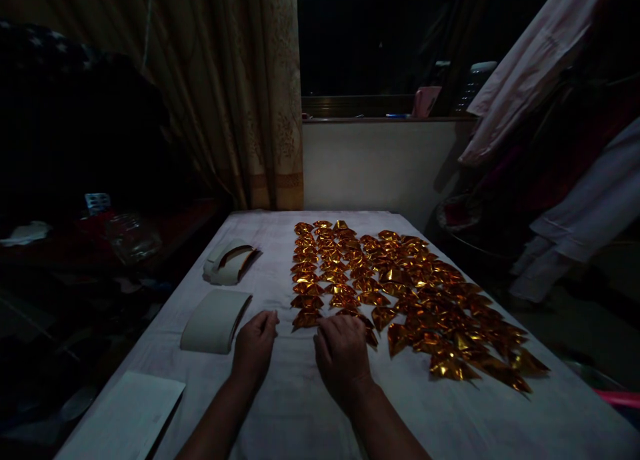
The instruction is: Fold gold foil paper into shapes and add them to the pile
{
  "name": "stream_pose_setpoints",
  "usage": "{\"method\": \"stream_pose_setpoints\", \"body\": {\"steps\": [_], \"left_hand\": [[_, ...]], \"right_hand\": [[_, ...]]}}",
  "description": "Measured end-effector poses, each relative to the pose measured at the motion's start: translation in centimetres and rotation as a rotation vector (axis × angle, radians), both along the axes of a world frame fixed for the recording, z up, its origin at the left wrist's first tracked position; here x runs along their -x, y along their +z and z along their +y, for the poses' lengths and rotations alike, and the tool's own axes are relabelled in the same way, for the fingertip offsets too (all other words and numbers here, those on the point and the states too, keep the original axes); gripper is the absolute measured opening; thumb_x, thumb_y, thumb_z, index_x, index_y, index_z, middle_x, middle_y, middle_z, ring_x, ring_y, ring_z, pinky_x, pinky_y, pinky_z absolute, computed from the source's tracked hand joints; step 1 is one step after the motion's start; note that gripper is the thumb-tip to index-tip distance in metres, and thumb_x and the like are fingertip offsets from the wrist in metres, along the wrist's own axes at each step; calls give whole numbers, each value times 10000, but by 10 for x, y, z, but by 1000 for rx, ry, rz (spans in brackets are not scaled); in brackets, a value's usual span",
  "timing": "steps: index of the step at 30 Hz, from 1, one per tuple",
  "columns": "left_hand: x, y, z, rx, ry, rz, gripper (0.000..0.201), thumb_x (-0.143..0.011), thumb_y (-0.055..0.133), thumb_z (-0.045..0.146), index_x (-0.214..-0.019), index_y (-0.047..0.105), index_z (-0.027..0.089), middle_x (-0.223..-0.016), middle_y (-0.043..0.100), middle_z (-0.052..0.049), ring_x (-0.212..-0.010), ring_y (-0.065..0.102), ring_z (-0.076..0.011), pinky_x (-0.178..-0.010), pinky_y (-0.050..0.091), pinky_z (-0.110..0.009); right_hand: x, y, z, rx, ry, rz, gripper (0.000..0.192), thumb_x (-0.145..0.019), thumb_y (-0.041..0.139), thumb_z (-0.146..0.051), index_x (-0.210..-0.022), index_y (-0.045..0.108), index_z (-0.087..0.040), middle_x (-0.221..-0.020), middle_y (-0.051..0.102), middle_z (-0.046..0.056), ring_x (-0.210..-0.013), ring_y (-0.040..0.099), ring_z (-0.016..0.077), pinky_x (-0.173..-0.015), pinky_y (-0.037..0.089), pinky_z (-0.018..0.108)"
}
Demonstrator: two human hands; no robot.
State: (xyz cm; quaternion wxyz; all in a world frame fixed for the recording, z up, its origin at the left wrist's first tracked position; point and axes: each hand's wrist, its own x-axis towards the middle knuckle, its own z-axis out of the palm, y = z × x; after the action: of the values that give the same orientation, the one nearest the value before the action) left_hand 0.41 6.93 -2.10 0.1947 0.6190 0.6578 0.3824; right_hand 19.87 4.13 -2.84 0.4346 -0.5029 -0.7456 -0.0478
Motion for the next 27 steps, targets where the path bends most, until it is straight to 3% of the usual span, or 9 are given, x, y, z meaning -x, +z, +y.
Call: {"method": "stream_pose_setpoints", "body": {"steps": [4, 6, 9, 12, 14, 19, 23, 27], "left_hand": [[-6, -3, 23, -16, 4, -89, 462, -910, 382, 566, -687, 589, 218, -548, 591, 13, -555, 601, -178, -541, 419, -257], [-6, -8, 30, -19, 8, -134, 479, -904, 393, 595, -686, 589, 216, -526, 561, 19, -534, 577, -171, -525, 406, -253], [-3, -17, 35, 12, 21, -318, 531, -862, 443, 691, -718, 601, 206, -526, 514, 35, -493, 521, -148, -481, 388, -241], [1, -24, 38, 68, 42, -536, 601, -794, 481, 781, -746, 600, 194, -570, 509, 38, -467, 485, -121, -417, 362, -216], [3, -26, 39, 88, 63, -615, 621, -780, 480, 801, -749, 595, 191, -583, 506, 40, -445, 462, -103, -381, 341, -197], [3, -20, 41, 104, 117, -707, 650, -763, 464, 829, -752, 590, 191, -565, 487, 52, -394, 411, -78, -328, 314, -174], [3, -18, 39, 113, 72, -706, 636, -782, 485, 808, -736, 610, 186, -570, 517, 31, -427, 465, -88, -348, 349, -174], [4, -20, 37, 132, 63, -697, 640, -794, 489, 805, -740, 629, 183, -579, 538, 17, -451, 497, -98, -363, 362, -179]], "right_hand": [[-3, 2, 7, -17, -4, 1, 161, -916, 509, -177, -968, 651, -232, -872, 665, 30, -846, 542, 205, -868, 340, 381], [-10, 14, 25, -116, 33, -52, 171, -921, 507, -193, -950, 670, -239, -851, 663, 32, -831, 536, 206, -841, 342, 373], [-24, 45, 77, -72, 5, -212, 171, -943, 527, -224, -1003, 686, -244, -892, 679, 41, -885, 549, 214, -847, 337, 367], [-30, 75, 145, 198, -184, -422, 223, -951, 551, -260, -1133, 678, -242, -1064, 698, 71, -1028, 558, 243, -893, 339, 367], [-27, 84, 187, 257, -228, -453, 280, -941, 556, -234, -1200, 662, -222, -1161, 687, 101, -1073, 560, 264, -894, 347, 376], [-9, 69, 260, 375, -246, -508, 471, -918, 521, -160, -1381, 553, -241, -1318, 644, 110, -1187, 532, 281, -924, 356, 398], [0, 50, 297, 460, -197, -548, 557, -878, 555, -153, -1412, 516, -306, -1445, 570, 42, -1332, 422, 271, -1003, 325, 422], [1, 39, 323, 539, -205, -552, 554, -913, 531, -208, -1461, 469, -258, -1415, 590, 105, -1352, 401, 298, -1004, 314, 468]]}}
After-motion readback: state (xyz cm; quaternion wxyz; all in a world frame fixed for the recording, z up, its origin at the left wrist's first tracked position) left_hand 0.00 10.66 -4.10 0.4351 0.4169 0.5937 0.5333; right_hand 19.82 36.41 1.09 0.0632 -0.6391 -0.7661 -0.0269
